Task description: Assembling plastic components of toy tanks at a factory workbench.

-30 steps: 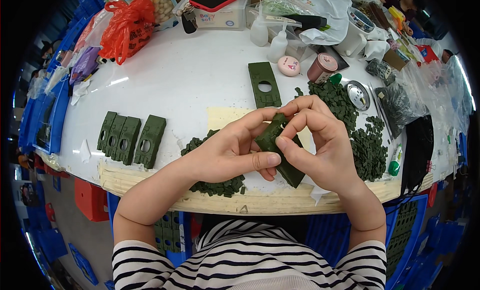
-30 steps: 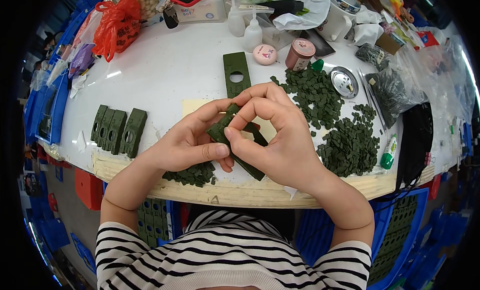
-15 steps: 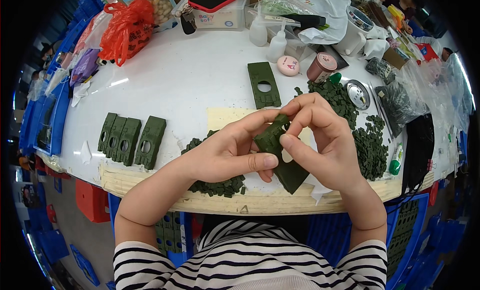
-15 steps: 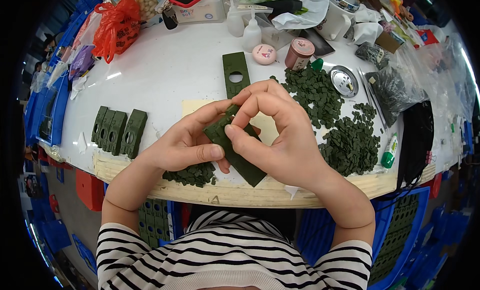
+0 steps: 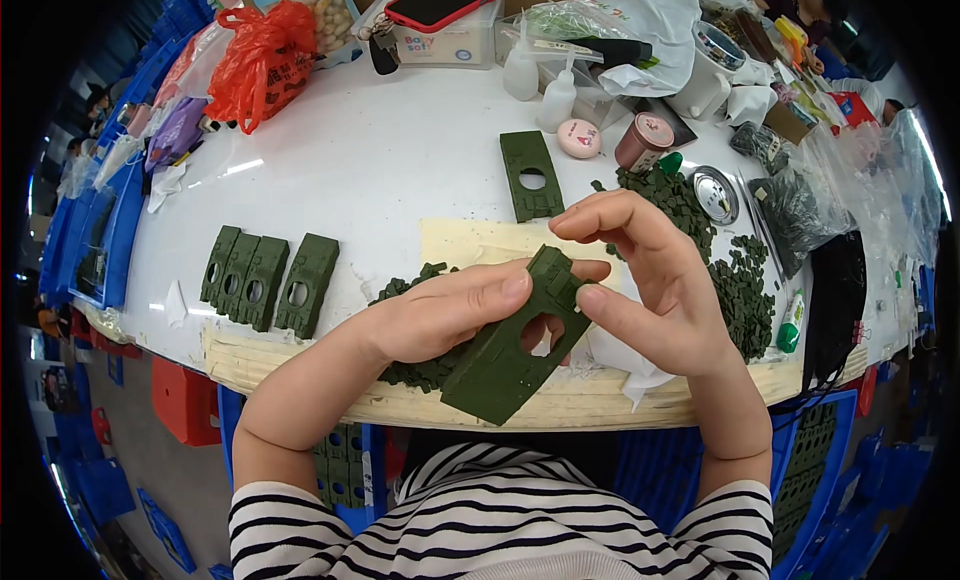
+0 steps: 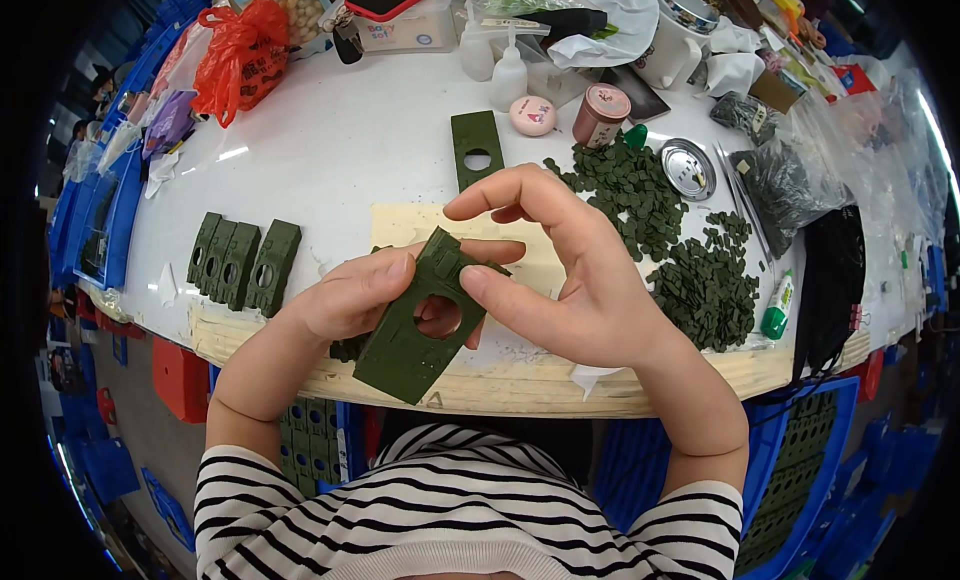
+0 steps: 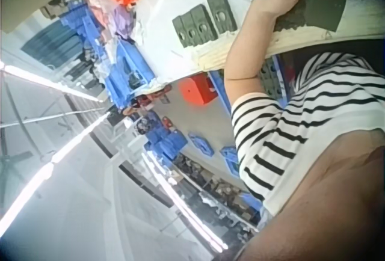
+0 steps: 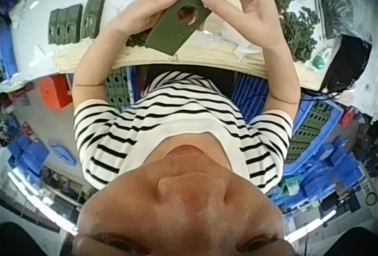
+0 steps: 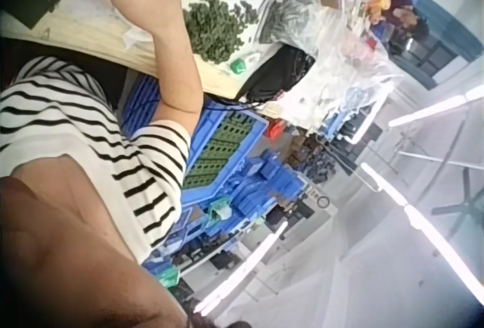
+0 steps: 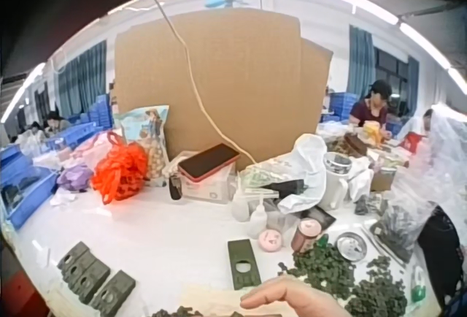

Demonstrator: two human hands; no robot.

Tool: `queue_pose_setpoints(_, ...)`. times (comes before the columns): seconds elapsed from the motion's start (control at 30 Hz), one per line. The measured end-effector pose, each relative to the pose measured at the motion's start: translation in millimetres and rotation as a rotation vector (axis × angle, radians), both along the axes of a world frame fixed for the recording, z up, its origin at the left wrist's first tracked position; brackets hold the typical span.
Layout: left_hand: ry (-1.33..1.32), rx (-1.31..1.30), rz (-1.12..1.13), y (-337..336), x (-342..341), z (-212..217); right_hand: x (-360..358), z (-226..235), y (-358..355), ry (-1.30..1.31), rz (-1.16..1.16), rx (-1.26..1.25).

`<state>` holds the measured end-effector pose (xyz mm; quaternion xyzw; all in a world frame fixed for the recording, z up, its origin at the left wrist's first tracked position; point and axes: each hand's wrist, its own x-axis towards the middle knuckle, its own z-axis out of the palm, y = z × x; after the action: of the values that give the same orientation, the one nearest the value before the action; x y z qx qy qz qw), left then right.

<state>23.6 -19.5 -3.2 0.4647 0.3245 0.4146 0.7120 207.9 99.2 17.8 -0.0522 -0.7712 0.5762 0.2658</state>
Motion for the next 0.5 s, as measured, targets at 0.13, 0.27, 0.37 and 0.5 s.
queue_pose_setpoints(0.13,0.060,0.020,0.014,1,2,-2,-2,-8,-4,-0.030,-0.003,-0.077)
queue_pose_setpoints(0.27,0.089,0.030,0.004,0,3,-1,-1,-10,-6,-0.058,-0.015,-0.133)
queue_pose_setpoints(0.37,0.109,0.058,0.005,1,2,-2,0,-10,-5,-0.056,-0.015,-0.090)
queue_pose_setpoints(0.5,0.032,-0.031,0.046,-3,2,-2,0,5,-1,0.023,0.057,0.078)
